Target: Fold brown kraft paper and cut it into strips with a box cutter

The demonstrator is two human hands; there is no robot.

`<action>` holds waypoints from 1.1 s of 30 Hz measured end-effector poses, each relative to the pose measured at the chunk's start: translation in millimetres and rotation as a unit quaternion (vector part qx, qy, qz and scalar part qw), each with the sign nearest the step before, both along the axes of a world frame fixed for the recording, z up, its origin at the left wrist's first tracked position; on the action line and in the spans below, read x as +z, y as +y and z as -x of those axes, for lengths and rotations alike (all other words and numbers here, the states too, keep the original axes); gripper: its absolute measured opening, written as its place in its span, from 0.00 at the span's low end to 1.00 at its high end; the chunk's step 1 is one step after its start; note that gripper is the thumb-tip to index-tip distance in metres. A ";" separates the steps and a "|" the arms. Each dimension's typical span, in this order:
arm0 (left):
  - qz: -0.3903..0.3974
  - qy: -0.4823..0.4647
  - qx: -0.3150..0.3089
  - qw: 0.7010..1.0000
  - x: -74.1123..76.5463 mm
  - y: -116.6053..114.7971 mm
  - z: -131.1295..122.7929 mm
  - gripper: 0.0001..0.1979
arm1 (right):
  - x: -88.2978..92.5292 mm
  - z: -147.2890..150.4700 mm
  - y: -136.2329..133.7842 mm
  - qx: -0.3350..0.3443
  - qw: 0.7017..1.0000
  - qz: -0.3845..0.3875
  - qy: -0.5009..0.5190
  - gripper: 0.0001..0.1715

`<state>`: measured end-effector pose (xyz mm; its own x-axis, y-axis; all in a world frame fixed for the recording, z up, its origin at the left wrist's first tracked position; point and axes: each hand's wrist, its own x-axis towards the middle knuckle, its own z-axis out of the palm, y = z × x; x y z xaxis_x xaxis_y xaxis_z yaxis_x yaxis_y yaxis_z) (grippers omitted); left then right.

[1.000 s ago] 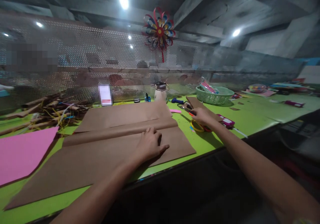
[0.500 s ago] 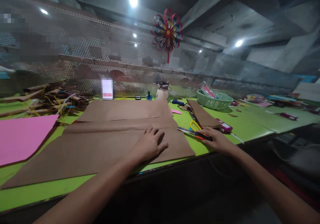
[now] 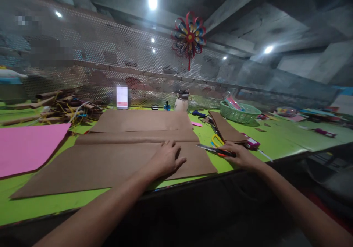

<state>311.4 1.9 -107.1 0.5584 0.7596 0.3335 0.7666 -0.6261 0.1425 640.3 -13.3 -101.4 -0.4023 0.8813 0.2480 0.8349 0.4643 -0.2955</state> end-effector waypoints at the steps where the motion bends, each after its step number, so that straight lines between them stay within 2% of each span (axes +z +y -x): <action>1: 0.003 -0.003 0.004 1.000 0.1 0.2 0.1 0.19 | 0.9 -1.0 -2.7 0.005 1.000 0.007 0.011 0.23; 6: 0.021 -0.023 0.023 0.999 0.4 1.2 0.2 0.19 | 9.2 -8.1 -9.0 0.048 0.996 0.066 0.037 0.22; 10: 0.006 -0.005 0.020 1.000 1.0 -0.1 -0.9 0.18 | 9.3 -11.6 0.7 0.000 0.999 0.025 0.027 0.23; 17: 0.004 -0.007 0.055 0.998 -1.3 2.0 0.3 0.19 | 5.0 -9.1 2.9 0.041 0.998 0.040 0.027 0.24; 25: -0.007 -0.012 0.063 0.998 -1.0 2.7 -2.1 0.23 | -1.8 -15.3 15.0 -0.005 1.000 0.001 0.028 0.24; 29: 0.018 -0.014 0.080 0.997 3.1 2.7 -2.8 0.23 | -3.4 -10.1 21.0 0.031 0.998 0.032 0.037 0.23; 33: 0.024 -0.034 0.080 0.996 2.2 4.6 -2.6 0.22 | 5.1 -8.1 19.2 0.055 0.993 0.094 0.053 0.24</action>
